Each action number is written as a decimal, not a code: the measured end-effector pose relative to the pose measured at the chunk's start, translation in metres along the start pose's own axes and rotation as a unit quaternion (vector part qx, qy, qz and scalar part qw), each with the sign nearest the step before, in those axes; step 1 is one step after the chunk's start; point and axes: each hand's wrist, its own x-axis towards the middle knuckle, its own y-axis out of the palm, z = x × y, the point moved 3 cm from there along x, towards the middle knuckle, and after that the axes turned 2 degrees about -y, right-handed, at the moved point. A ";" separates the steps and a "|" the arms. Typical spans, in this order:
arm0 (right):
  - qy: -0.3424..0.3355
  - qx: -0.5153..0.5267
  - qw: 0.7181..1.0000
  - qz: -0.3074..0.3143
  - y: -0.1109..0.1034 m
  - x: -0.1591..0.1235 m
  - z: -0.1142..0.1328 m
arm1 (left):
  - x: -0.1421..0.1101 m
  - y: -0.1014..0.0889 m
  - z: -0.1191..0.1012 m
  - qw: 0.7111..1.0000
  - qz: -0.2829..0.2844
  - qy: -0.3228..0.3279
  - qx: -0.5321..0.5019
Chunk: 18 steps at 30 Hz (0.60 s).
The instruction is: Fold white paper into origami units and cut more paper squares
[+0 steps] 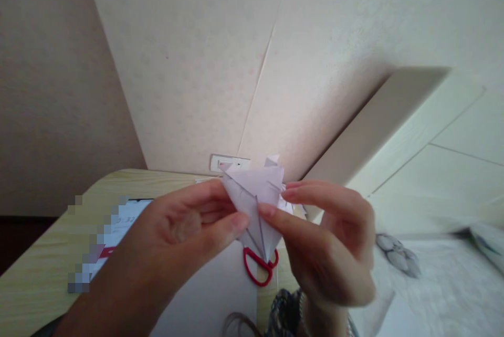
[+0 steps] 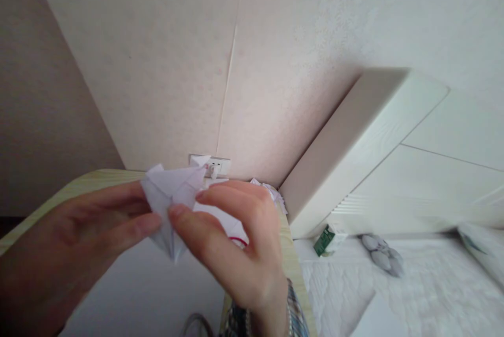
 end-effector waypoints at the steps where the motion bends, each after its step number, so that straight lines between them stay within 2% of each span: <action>1: -0.023 -0.005 0.999 -0.024 -0.002 0.001 0.002 | 0.001 -0.002 -0.001 1.000 -0.017 0.009 0.013; 3: -0.048 0.000 0.996 -0.069 -0.006 0.005 0.005 | 0.003 -0.007 -0.004 0.997 -0.044 0.031 0.056; 5: -0.007 0.035 0.997 -0.073 -0.008 0.008 0.003 | 0.003 -0.010 -0.007 0.989 -0.065 0.063 0.115; 8: 0.098 0.101 0.990 -0.007 -0.007 0.008 -0.003 | 0.001 -0.011 -0.012 0.967 -0.072 0.120 0.214; 11: 0.142 0.136 0.978 0.068 -0.004 0.005 -0.006 | 0.001 -0.011 -0.013 0.950 -0.068 0.157 0.262; 18: 0.163 0.167 0.970 0.073 0.000 0.004 -0.005 | 0.004 -0.011 -0.009 0.924 -0.080 0.224 0.299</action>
